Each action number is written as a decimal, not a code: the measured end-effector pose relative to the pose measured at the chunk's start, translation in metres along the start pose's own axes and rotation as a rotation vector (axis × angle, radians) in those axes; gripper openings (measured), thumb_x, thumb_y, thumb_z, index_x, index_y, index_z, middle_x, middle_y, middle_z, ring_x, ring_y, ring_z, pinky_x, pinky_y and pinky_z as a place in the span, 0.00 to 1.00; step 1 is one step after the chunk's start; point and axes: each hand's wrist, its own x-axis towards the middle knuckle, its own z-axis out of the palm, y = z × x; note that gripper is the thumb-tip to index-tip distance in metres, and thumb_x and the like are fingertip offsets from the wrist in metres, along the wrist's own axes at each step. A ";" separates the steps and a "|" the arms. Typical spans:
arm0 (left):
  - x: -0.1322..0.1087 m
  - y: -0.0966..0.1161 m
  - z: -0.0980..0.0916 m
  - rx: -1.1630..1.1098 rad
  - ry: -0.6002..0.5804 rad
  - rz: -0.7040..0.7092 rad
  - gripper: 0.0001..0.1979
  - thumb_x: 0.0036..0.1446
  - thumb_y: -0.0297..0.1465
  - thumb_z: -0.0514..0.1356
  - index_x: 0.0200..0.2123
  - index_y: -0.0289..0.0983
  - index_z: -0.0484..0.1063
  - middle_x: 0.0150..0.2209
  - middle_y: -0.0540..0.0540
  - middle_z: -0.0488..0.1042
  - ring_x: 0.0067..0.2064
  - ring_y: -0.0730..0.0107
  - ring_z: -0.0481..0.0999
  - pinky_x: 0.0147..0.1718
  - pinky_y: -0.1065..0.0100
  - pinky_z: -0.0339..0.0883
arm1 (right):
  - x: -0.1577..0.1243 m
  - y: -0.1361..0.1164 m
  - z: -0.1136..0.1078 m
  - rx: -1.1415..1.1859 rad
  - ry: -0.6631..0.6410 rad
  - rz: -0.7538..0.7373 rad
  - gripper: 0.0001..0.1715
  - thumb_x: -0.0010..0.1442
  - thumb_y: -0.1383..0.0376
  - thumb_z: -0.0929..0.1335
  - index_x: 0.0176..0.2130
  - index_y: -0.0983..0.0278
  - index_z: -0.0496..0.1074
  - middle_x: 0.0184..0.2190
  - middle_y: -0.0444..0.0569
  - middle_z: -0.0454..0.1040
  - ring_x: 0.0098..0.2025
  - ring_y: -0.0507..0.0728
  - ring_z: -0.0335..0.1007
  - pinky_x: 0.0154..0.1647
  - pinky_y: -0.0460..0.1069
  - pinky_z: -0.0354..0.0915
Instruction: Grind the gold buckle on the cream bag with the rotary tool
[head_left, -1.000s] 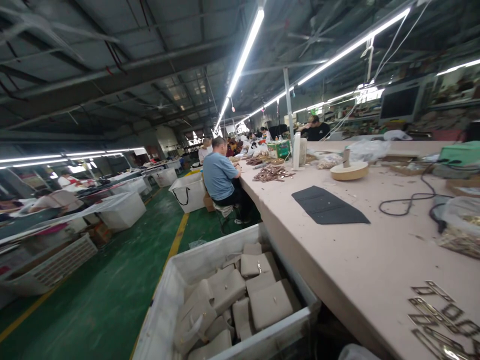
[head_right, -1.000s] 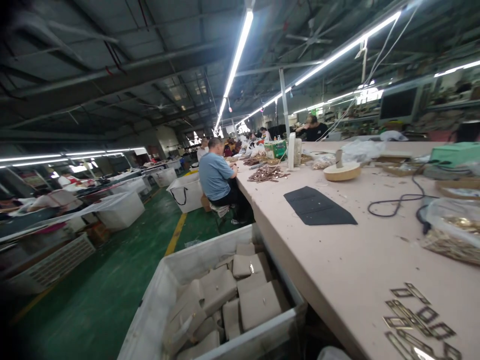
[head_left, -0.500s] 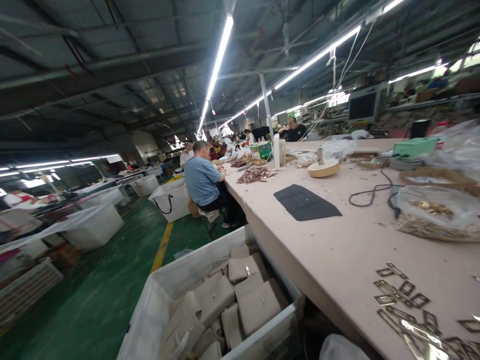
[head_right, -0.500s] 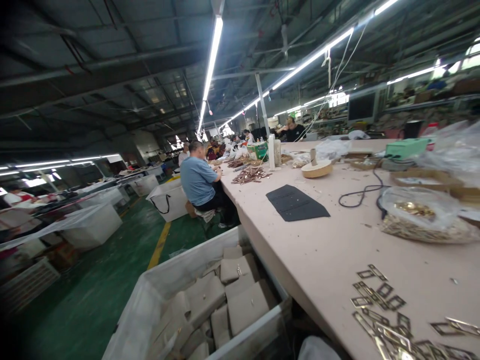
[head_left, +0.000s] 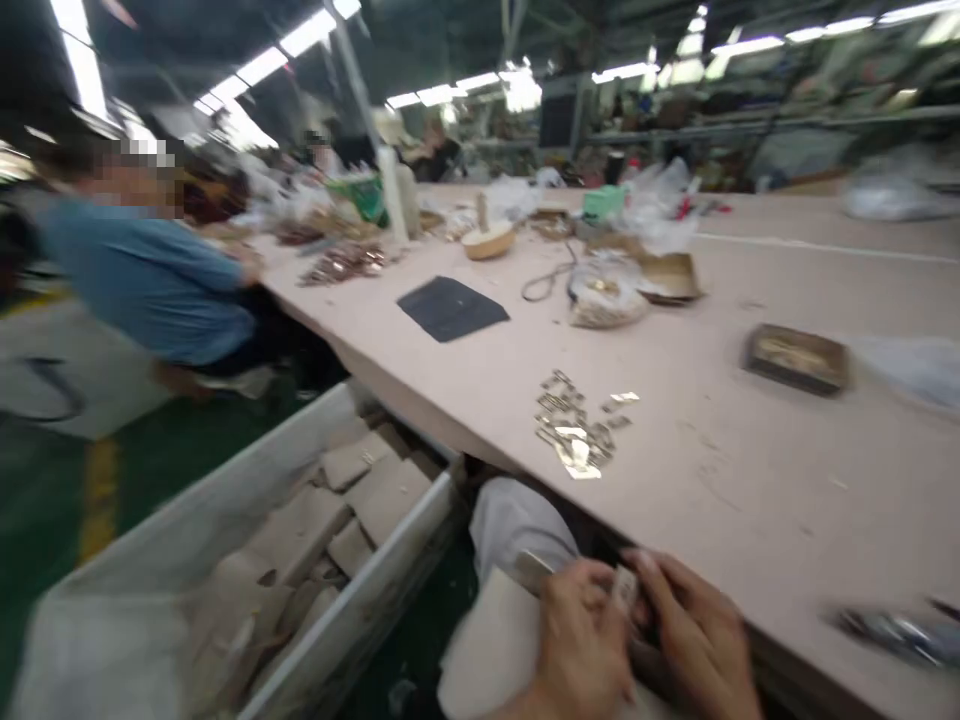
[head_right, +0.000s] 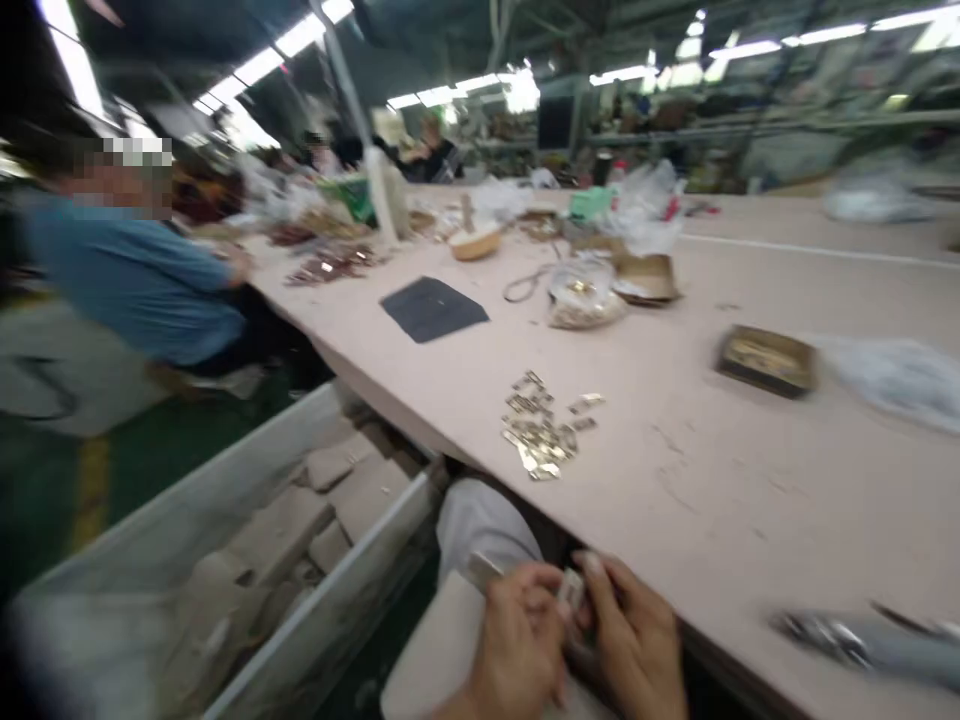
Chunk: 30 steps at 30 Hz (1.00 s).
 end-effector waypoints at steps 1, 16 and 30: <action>0.007 -0.011 0.007 0.000 -0.019 0.001 0.23 0.59 0.47 0.65 0.50 0.38 0.71 0.38 0.44 0.77 0.26 0.71 0.76 0.20 0.72 0.69 | -0.008 0.007 -0.005 0.241 -0.002 0.113 0.32 0.67 0.41 0.58 0.42 0.59 0.78 0.21 0.46 0.70 0.24 0.58 0.72 0.24 0.51 0.69; 0.032 -0.037 0.008 0.040 -0.062 0.302 0.18 0.61 0.41 0.61 0.45 0.32 0.69 0.29 0.44 0.78 0.13 0.76 0.71 0.10 0.78 0.55 | 0.001 0.001 -0.013 0.210 0.213 0.027 0.15 0.64 0.54 0.70 0.41 0.64 0.76 0.26 0.46 0.75 0.23 0.53 0.69 0.25 0.47 0.66; 0.035 -0.041 -0.002 0.019 -0.048 0.325 0.12 0.61 0.34 0.58 0.43 0.32 0.69 0.31 0.44 0.79 0.13 0.77 0.71 0.09 0.79 0.55 | 0.106 -0.035 -0.001 -0.211 -0.086 -0.524 0.12 0.62 0.70 0.65 0.43 0.59 0.74 0.40 0.49 0.74 0.41 0.57 0.70 0.44 0.51 0.66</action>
